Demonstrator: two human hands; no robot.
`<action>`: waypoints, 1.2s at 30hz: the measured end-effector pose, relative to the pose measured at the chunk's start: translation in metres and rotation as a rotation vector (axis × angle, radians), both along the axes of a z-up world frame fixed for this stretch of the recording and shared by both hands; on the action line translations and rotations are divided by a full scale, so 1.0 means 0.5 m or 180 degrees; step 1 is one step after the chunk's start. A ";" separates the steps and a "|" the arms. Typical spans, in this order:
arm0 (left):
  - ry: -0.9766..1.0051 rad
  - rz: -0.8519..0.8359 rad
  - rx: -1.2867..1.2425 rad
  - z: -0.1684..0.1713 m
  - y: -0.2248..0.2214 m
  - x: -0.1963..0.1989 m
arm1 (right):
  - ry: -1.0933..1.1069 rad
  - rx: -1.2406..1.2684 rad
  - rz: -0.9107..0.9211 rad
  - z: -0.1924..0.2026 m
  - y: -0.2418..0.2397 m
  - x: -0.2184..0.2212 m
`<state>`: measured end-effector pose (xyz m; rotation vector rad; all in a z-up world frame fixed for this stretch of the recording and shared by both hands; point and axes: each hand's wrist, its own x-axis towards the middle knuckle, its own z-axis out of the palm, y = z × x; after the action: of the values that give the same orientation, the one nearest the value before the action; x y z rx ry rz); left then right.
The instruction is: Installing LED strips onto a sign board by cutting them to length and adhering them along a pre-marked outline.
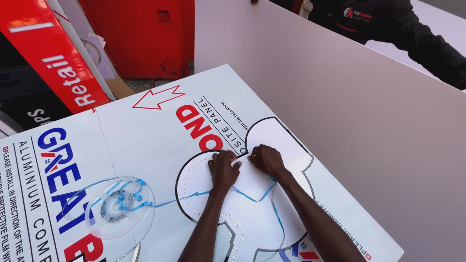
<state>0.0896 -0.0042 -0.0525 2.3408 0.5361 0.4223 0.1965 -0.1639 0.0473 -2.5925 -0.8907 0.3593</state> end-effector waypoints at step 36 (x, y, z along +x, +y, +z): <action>-0.0190 0.0581 0.0527 0.016 -0.040 0.006 | -0.0214 0.2340 -0.0055 -0.206 -0.075 0.020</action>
<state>0.0928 -0.0244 -0.0444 2.4363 0.7131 0.6411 0.2065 -0.2013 -0.0559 -1.9345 -0.8220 -0.0642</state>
